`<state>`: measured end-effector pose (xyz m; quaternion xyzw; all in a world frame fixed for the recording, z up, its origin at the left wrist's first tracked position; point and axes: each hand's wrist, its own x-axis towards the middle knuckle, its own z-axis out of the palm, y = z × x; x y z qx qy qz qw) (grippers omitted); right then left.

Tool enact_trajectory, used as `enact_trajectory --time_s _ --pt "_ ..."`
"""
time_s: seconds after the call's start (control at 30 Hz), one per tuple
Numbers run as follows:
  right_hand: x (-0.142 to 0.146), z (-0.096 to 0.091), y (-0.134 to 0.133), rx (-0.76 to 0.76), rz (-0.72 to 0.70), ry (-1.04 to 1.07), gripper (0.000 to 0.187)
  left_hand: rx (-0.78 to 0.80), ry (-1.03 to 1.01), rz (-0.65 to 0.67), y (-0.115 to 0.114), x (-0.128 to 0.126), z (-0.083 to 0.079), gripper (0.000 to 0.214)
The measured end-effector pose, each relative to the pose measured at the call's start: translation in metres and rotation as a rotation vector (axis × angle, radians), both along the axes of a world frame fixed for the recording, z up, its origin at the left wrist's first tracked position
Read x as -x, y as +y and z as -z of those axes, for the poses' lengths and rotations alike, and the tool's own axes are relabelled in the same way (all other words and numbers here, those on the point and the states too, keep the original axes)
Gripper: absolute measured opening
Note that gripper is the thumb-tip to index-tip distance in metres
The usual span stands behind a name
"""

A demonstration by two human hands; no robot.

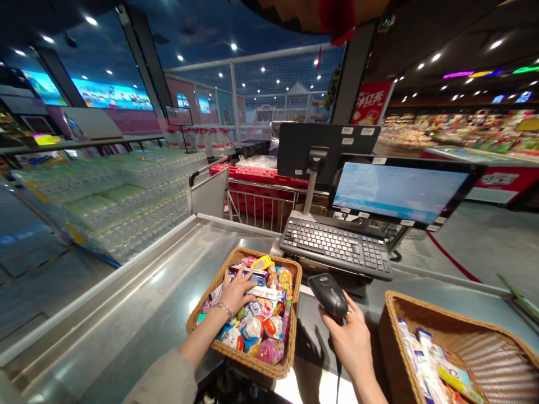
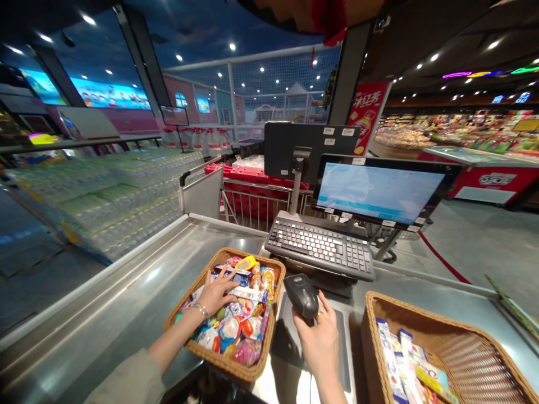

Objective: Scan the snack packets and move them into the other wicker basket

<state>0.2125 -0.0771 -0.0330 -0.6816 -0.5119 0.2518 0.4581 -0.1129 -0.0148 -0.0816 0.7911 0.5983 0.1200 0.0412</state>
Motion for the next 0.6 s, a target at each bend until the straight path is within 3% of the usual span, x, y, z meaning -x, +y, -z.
enact_trajectory --time_s 0.3,0.6 --pt "-0.008 0.000 -0.005 0.004 0.012 -0.002 0.047 -0.019 0.002 0.031 0.000 -0.005 -0.007 0.022" --pt "-0.008 -0.004 -0.006 -0.051 0.013 -0.030 0.042 -0.303 0.078 0.065 -0.002 -0.017 -0.036 0.019"
